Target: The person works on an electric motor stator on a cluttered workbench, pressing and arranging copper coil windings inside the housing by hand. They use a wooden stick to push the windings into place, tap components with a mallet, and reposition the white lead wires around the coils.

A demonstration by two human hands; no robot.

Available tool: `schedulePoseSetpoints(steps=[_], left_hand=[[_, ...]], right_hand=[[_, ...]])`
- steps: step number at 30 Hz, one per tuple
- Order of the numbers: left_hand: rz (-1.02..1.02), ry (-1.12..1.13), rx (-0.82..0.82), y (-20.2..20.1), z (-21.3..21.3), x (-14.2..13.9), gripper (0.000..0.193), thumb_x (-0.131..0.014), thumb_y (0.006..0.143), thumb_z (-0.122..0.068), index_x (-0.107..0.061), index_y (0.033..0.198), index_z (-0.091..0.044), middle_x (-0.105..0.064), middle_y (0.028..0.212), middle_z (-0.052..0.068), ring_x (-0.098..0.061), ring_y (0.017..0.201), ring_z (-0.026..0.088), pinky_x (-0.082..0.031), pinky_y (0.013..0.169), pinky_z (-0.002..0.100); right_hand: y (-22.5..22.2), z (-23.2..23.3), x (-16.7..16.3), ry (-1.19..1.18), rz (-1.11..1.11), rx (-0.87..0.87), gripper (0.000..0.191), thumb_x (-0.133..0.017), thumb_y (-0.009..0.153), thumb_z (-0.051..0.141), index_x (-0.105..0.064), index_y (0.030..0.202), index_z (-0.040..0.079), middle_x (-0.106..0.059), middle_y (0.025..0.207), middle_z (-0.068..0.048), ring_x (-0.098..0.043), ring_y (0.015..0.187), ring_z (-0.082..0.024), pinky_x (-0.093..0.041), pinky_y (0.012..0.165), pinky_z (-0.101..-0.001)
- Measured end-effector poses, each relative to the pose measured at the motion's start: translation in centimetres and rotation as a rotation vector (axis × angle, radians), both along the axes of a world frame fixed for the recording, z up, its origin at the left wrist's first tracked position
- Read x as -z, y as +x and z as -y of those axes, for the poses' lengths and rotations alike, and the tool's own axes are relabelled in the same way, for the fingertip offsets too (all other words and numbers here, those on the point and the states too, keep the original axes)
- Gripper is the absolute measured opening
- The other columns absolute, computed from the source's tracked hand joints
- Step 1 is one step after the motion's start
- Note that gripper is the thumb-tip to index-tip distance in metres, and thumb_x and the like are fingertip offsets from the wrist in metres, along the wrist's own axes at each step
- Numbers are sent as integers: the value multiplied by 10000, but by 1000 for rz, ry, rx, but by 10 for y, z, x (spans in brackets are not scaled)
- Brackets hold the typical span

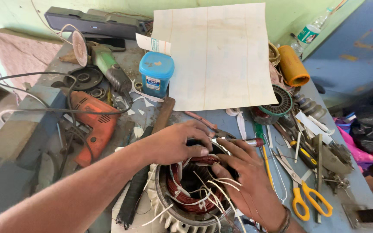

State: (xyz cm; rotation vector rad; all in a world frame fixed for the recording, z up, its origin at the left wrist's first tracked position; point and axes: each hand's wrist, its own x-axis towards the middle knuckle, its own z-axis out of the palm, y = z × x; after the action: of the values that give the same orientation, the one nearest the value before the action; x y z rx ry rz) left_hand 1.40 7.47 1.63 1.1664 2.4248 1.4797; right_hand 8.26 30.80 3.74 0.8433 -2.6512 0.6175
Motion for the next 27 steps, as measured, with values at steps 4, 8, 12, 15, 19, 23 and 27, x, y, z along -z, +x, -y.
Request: schedulePoseSetpoints(steps=[4, 8, 12, 15, 19, 23, 27], left_hand=[[76, -85, -201, 28, 7, -4, 500, -767, 842, -343, -611, 1253, -105, -626, 1361, 125, -606, 1289, 344, -480, 1045, 426], [195, -329, -351, 36, 4, -15, 741, -788, 786, -364, -447, 1398, -120, -591, 1346, 148, -597, 1228, 369, -485, 1001, 450], [184, -263, -264, 35, 5, -25, 675, -725, 854, -368, -484, 1427, -105, -620, 1346, 167, -614, 1238, 364, -487, 1022, 451], [177, -382, -361, 41, 2, -27, 624, -699, 860, -364, -518, 1416, -150, -635, 1318, 157, -604, 1219, 372, -482, 999, 480], [253, -433, -437, 46, -5, -33, 586, -687, 820, -307, -581, 1394, -254, -716, 1192, 119, -646, 1140, 354, -502, 958, 486], [341, -465, -508, 43, -4, -43, 568, -716, 793, -312, -631, 1355, -324, -744, 1106, 106, -670, 1080, 349, -528, 924, 479], [219, -401, -463, 44, -3, -47, 573, -736, 807, -311, -629, 1362, -214, -717, 1191, 147, -678, 1099, 359, -542, 925, 462]], right_hand=[[-25, -1, -16, -384, 370, -21, 285, -714, 918, 189, -727, 1175, 67, -766, 1247, -102, -746, 1107, -235, -564, 937, -348], [-63, 2, -18, -203, 731, -242, 536, -733, 877, 211, -593, 1378, 81, -759, 1225, -82, -717, 1091, -186, -556, 942, -333], [-76, 6, -7, -334, 988, -401, 555, -711, 930, 173, -503, 1429, 46, -682, 1312, -104, -628, 1217, -171, -496, 1047, -338], [-77, 7, -5, -222, 904, -354, 549, -710, 918, 168, -492, 1410, 62, -697, 1298, -89, -642, 1206, -159, -504, 1025, -321], [-77, 14, -10, -195, 914, -247, 483, -755, 856, 167, -576, 1293, 67, -766, 1166, -76, -703, 1089, -153, -555, 942, -316], [-79, 24, -13, -145, 924, -63, 496, -793, 793, 185, -634, 1256, 105, -797, 1054, -70, -732, 979, -146, -578, 859, -315], [-76, 20, -18, -262, 905, -233, 487, -826, 794, 177, -665, 1246, 92, -801, 1102, -79, -726, 1042, -165, -565, 895, -322]])
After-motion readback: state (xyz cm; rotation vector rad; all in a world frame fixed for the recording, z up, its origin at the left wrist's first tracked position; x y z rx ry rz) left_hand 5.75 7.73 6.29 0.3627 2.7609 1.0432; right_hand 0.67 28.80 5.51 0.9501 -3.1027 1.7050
